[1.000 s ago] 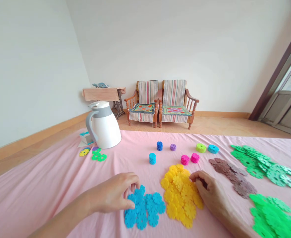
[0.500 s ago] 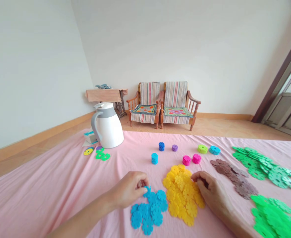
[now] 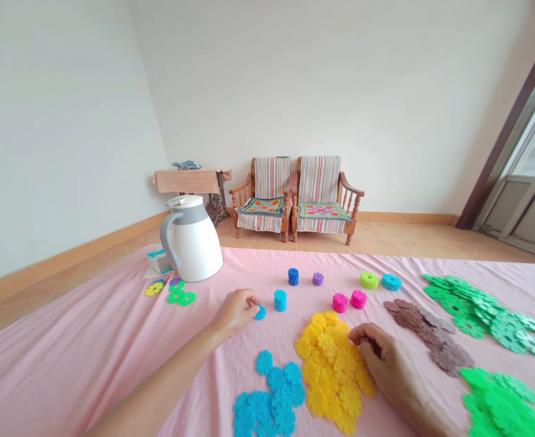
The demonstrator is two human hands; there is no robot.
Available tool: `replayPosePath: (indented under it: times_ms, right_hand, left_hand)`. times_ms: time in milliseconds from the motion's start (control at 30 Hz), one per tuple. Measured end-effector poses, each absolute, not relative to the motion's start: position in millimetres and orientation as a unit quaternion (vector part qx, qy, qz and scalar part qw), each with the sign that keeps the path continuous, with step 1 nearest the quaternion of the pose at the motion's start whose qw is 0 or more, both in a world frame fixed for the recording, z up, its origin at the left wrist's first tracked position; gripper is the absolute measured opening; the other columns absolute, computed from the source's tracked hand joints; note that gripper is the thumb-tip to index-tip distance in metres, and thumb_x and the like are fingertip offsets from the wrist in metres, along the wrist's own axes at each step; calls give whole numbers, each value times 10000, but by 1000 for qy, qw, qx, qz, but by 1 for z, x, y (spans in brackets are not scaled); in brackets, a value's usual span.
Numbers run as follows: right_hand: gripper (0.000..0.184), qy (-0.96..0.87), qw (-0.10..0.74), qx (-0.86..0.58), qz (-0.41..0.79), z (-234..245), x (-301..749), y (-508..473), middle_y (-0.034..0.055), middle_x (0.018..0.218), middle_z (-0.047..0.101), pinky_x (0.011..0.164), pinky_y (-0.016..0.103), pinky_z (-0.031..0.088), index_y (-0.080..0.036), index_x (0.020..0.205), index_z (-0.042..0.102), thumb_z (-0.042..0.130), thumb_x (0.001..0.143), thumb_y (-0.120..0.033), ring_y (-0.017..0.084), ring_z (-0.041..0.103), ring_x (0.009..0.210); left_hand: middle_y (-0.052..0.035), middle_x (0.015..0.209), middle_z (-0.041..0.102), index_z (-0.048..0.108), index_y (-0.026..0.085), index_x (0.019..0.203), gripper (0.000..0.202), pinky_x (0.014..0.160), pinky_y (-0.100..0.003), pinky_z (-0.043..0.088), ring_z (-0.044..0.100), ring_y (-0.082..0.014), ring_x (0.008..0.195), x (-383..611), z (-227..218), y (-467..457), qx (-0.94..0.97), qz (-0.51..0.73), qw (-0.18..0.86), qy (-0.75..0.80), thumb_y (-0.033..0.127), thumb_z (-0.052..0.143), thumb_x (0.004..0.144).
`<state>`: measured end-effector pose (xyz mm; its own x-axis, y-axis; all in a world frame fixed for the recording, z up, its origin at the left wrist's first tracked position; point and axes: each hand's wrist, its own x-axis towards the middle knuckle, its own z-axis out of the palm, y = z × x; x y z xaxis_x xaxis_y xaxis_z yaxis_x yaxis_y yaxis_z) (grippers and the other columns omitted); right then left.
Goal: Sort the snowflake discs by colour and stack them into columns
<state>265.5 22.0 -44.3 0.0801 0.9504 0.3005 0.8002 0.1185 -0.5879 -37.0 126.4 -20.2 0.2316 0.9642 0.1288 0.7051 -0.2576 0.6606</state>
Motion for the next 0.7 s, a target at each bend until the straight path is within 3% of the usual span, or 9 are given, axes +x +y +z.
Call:
replayPosePath:
  times_ms: [167, 300, 700]
  right_hand:
    - [256, -669, 339, -649, 127, -54, 269, 26, -15, 608, 606, 497, 246, 358, -214, 757, 618, 363, 734, -208, 145, 515, 515]
    - [254, -663, 358, -641, 148, -66, 271, 29, -14, 655, 605, 530, 252, 375, -213, 777, 600, 348, 750, -200, 145, 530, 558]
    - [240, -660, 362, -638, 161, -65, 272, 30, 1, 672, 619, 549, 263, 398, -208, 769, 611, 375, 734, -226, 162, 552, 593]
  left_hand:
    - [-39, 823, 649, 666, 136, 871, 218, 630, -230, 462, 585, -138, 641, -43, -20, 121, 763, 275, 219, 542, 217, 616, 675]
    - [-17, 776, 609, 676, 136, 873, 265, 637, -232, 462, 565, -129, 611, -43, -19, 116, 782, 265, 196, 529, 199, 671, 615]
    - [-7, 812, 562, 647, 157, 840, 203, 605, -226, 436, 526, -113, 604, -41, -5, 108, 804, 251, 209, 497, 175, 641, 638]
